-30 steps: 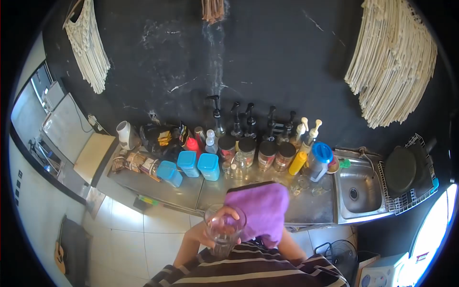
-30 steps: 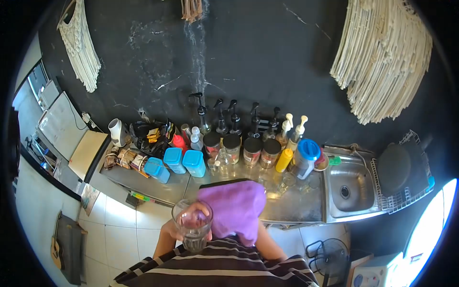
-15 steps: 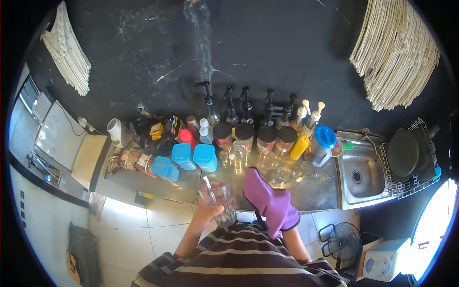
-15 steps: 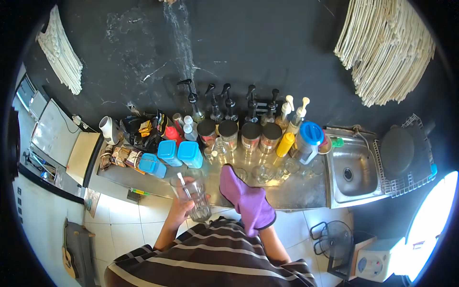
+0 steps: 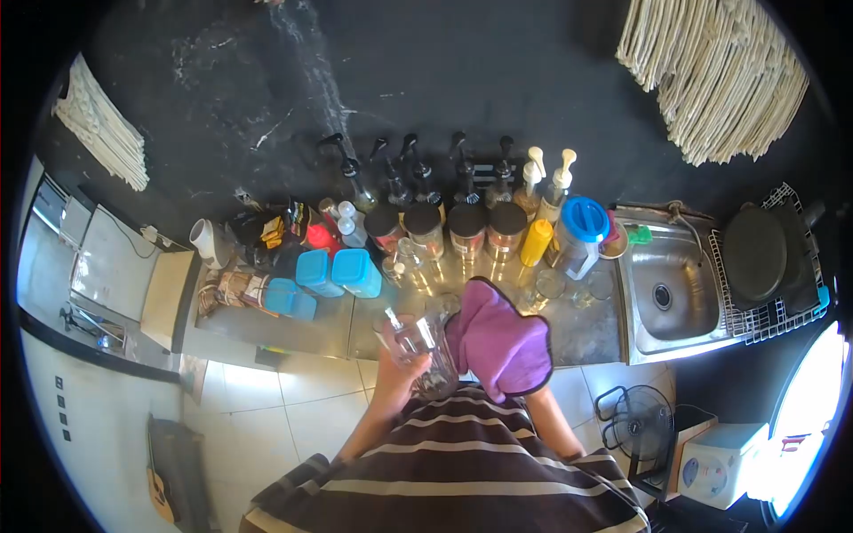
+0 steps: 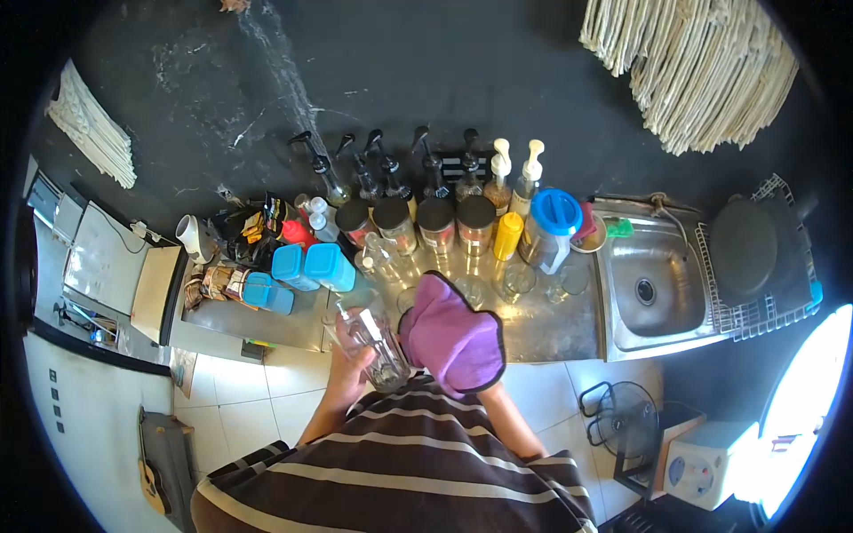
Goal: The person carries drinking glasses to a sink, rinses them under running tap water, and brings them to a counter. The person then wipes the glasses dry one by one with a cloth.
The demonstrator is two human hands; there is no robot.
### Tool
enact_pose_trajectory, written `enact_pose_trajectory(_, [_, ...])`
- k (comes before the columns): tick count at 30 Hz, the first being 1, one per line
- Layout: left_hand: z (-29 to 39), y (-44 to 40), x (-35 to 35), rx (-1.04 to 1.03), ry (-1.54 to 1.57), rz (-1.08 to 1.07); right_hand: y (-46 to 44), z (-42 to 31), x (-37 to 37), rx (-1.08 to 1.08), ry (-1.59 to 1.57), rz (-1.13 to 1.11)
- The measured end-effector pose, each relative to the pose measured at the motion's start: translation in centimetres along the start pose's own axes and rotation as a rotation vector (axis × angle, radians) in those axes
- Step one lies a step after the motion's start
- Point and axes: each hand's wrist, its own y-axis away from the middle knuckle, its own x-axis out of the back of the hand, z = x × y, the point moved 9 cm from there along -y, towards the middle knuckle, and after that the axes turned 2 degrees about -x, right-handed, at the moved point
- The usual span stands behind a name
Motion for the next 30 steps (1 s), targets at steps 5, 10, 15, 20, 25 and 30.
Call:
enact_pose_trajectory(5, [0.3,-0.2,-3.3,-0.04,0.04,-0.045,2.2,-2.6,9.5,-0.024,0.26,0.088])
enact_pose_trajectory(10, [-0.2,1.0,-4.3,-0.083,0.004,-0.016,7.8,6.4,8.8,0.035,-0.094,0.588])
enact_pose_trajectory(15, [-0.5,2.3,-4.4,-0.104,-0.007,0.022,10.9,10.5,4.2,-0.019,0.312,0.47])
enact_pose_trajectory(20, [-2.0,2.8,-5.2,-0.045,0.021,0.059,9.4,9.4,4.6,-0.128,0.639,0.127])
enact_pose_trajectory(25, [-1.4,2.3,-6.8,-0.037,-0.019,-0.05,7.6,11.6,2.3,-0.204,-0.651,0.004])
enact_pose_trajectory(30, [-1.0,0.5,-7.8,-0.094,-0.116,-0.121,8.8,9.0,1.0,-0.238,-1.493,0.047])
